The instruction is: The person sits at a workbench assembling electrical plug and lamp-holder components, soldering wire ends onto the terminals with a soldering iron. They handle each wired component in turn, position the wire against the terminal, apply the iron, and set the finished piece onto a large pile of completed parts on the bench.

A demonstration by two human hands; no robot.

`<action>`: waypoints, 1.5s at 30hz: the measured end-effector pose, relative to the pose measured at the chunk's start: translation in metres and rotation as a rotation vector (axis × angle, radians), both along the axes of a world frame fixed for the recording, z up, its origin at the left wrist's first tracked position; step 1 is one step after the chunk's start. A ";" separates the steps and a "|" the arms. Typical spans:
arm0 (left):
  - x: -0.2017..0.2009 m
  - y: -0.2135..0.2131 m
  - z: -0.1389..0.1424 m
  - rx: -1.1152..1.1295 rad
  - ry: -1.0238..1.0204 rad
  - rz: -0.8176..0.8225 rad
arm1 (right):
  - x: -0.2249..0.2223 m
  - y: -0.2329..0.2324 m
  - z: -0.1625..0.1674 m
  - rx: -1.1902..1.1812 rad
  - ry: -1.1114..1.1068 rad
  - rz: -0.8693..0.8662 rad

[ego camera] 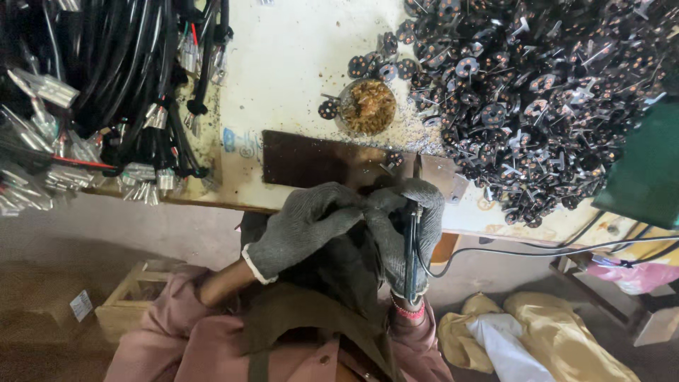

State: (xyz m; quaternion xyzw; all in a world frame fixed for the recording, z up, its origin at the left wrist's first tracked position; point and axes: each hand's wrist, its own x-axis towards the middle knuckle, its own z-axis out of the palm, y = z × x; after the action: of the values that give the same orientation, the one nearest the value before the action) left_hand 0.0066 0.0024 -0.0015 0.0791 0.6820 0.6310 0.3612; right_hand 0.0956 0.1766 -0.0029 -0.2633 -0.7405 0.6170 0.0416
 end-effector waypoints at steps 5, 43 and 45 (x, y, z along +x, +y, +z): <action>0.006 0.016 0.014 -0.166 0.104 0.112 | 0.010 0.003 -0.020 -0.470 0.182 -0.314; -0.036 -0.004 -0.007 -0.367 0.620 -0.063 | -0.037 0.015 -0.010 0.451 0.242 0.269; -0.036 0.000 -0.008 -0.389 0.641 -0.089 | -0.027 0.024 -0.015 0.431 0.290 0.265</action>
State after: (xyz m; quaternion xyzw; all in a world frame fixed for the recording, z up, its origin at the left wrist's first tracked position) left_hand -0.0294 0.0024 -0.0094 0.2320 0.8635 0.4164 0.1648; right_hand 0.0685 0.2006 -0.0176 -0.0587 -0.8688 0.4765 0.1211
